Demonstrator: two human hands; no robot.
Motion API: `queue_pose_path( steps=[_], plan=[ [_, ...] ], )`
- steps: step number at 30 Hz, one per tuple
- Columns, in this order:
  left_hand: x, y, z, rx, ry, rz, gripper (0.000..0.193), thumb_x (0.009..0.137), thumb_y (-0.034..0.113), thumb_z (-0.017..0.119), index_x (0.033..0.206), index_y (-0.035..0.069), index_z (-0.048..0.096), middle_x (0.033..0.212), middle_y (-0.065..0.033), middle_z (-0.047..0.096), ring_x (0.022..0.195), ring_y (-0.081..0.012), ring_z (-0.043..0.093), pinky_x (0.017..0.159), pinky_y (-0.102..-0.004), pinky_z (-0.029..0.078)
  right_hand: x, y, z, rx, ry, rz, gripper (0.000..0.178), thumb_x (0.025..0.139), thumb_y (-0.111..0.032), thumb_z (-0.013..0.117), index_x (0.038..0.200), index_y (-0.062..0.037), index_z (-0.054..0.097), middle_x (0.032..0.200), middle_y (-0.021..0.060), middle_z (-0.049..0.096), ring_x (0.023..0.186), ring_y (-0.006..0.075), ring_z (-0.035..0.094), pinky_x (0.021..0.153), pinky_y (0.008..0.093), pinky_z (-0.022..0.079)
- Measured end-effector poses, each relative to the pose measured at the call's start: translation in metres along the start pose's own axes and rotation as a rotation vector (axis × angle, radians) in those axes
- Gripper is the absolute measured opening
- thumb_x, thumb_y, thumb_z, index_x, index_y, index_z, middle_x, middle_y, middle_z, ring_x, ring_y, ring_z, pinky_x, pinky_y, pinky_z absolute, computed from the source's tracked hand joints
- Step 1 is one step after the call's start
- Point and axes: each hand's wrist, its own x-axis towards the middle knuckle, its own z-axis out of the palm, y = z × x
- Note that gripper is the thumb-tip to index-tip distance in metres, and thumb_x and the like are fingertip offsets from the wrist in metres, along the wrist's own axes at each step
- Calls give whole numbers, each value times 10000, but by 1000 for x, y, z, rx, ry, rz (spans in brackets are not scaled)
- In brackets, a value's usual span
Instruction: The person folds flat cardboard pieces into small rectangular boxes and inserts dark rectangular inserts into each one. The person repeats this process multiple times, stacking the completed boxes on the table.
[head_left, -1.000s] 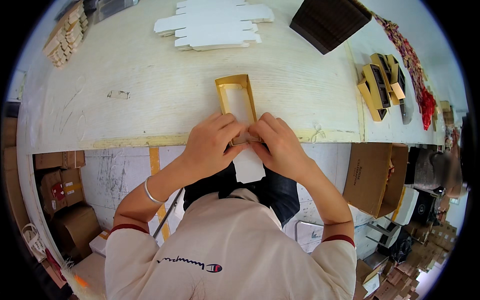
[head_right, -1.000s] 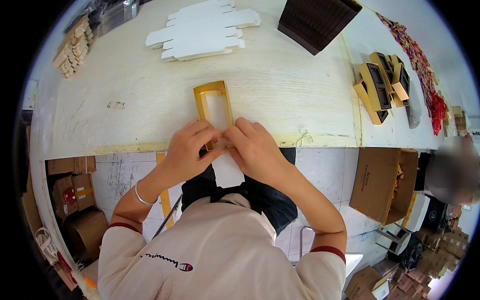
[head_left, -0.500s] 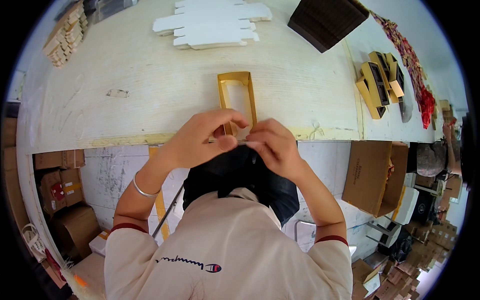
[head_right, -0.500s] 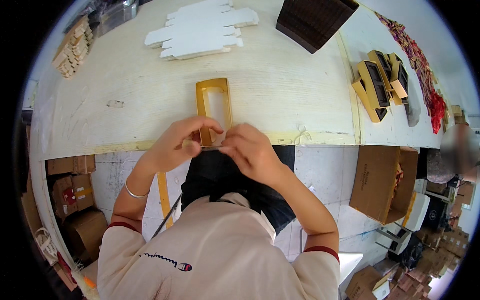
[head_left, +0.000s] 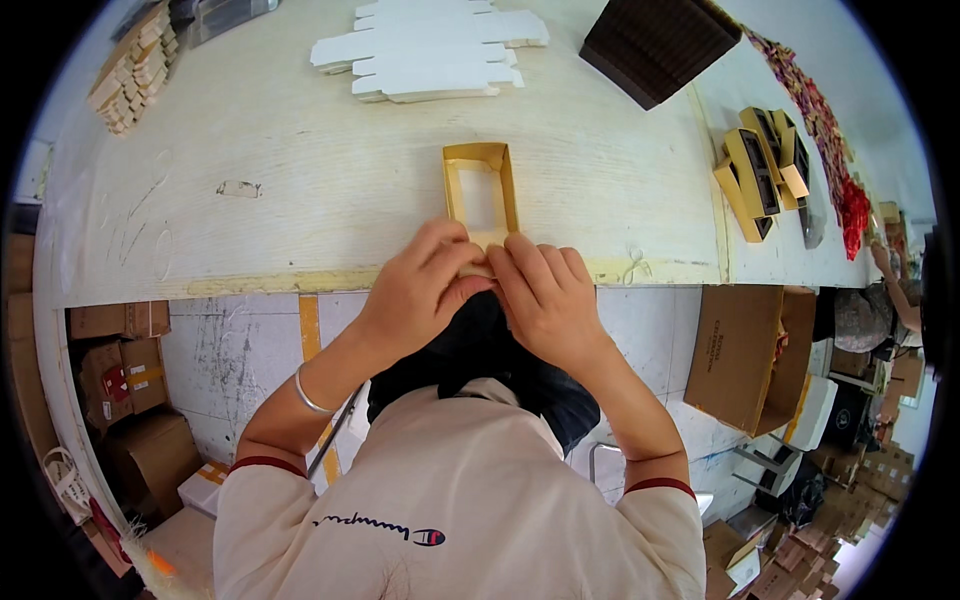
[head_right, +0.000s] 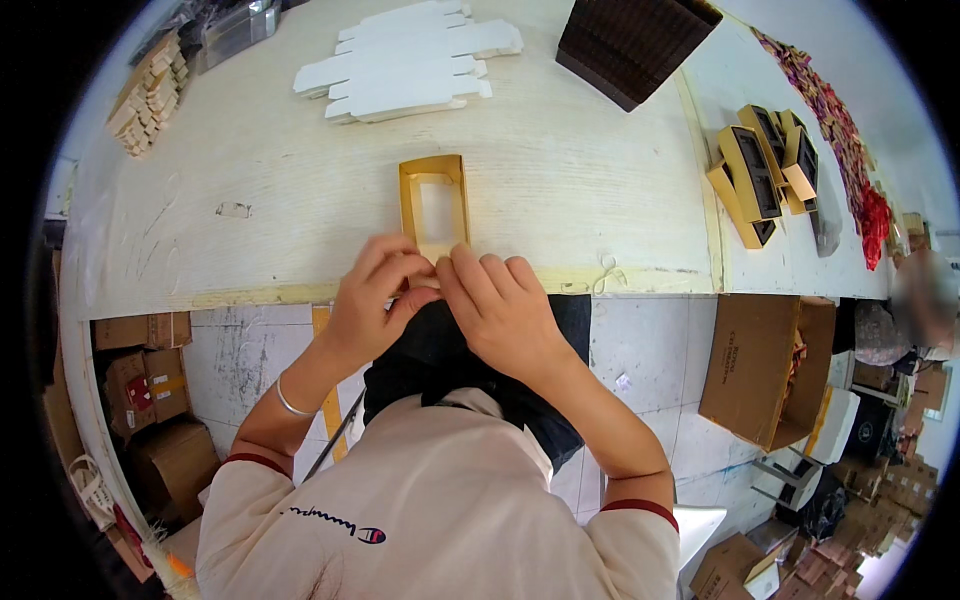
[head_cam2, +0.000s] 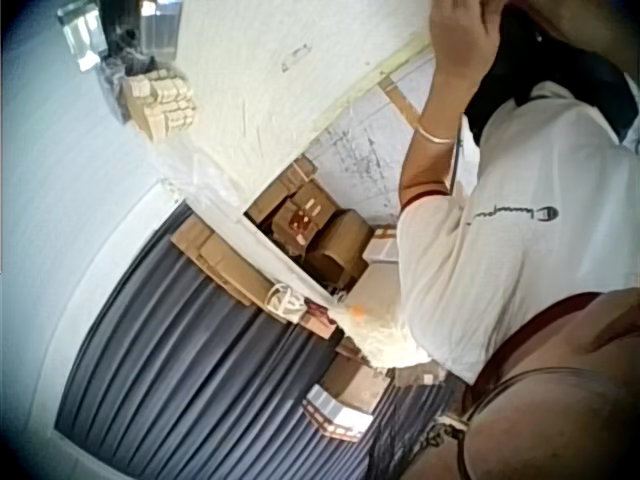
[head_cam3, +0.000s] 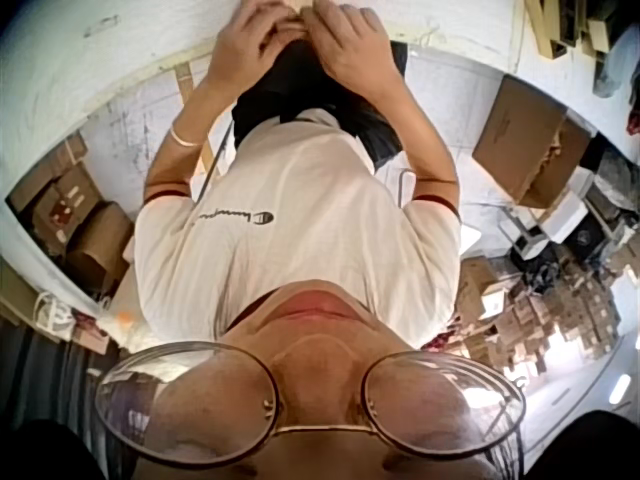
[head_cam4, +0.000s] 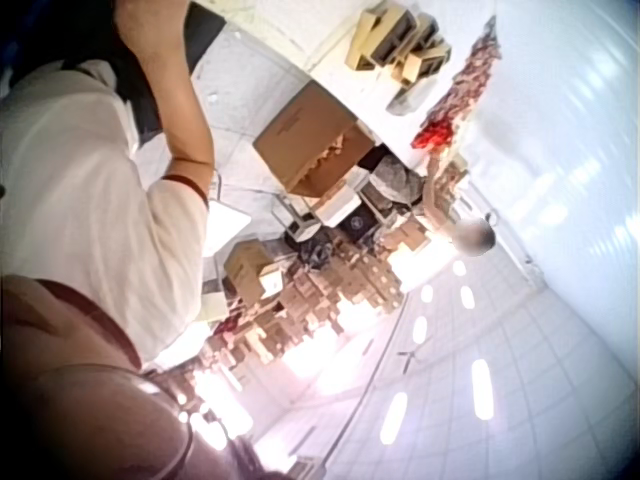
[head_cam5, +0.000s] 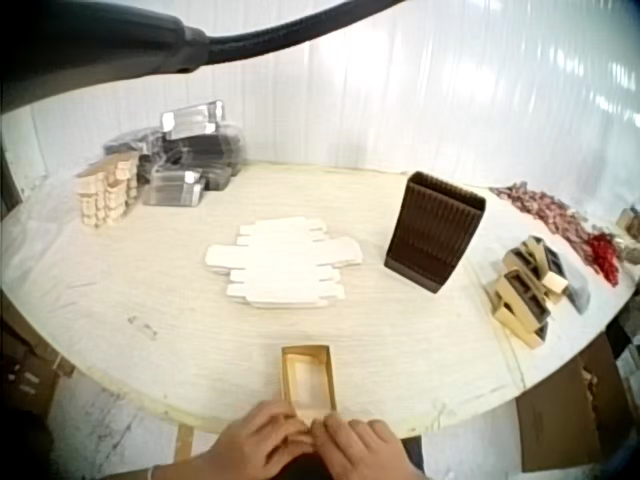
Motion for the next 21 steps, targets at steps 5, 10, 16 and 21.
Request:
queue_pose_path(
  steps=[5, 10, 16, 21],
  plan=[
    [3, 5, -3, 202, -116, 32, 144, 763, 121, 700, 787, 24, 596, 770, -54, 569, 638, -246, 548, 569, -341, 470, 8, 11, -5, 148, -298, 21, 240, 688, -59, 651, 920, -26, 600, 822, 81, 521, 753, 230, 566, 635, 335, 418],
    [18, 3, -21, 112, -391, -94, 136, 738, 126, 713, 795, 44, 620, 753, -48, 576, 714, -242, 557, 618, -331, 466, 32, 32, -25, 611, -626, 184, 238, 762, -26, 635, 996, -38, 597, 921, 83, 562, 747, 235, 567, 616, 311, 455],
    [28, 14, -26, 348, -424, 166, 362, 660, 354, 760, 746, 38, 606, 808, -63, 556, 862, -254, 523, 805, -379, 435, 71, 74, -31, 349, -306, 327, 323, 767, -63, 606, 1080, -10, 547, 1048, 158, 534, 862, 321, 587, 741, 380, 480],
    [23, 20, -11, 493, -343, 171, 332, 658, 320, 758, 707, 42, 584, 833, -86, 535, 899, -274, 515, 813, -407, 422, 84, 78, -20, 343, -823, 424, 376, 754, -7, 515, 1127, -44, 484, 1031, 165, 478, 849, 352, 559, 770, 392, 463]
  ],
)
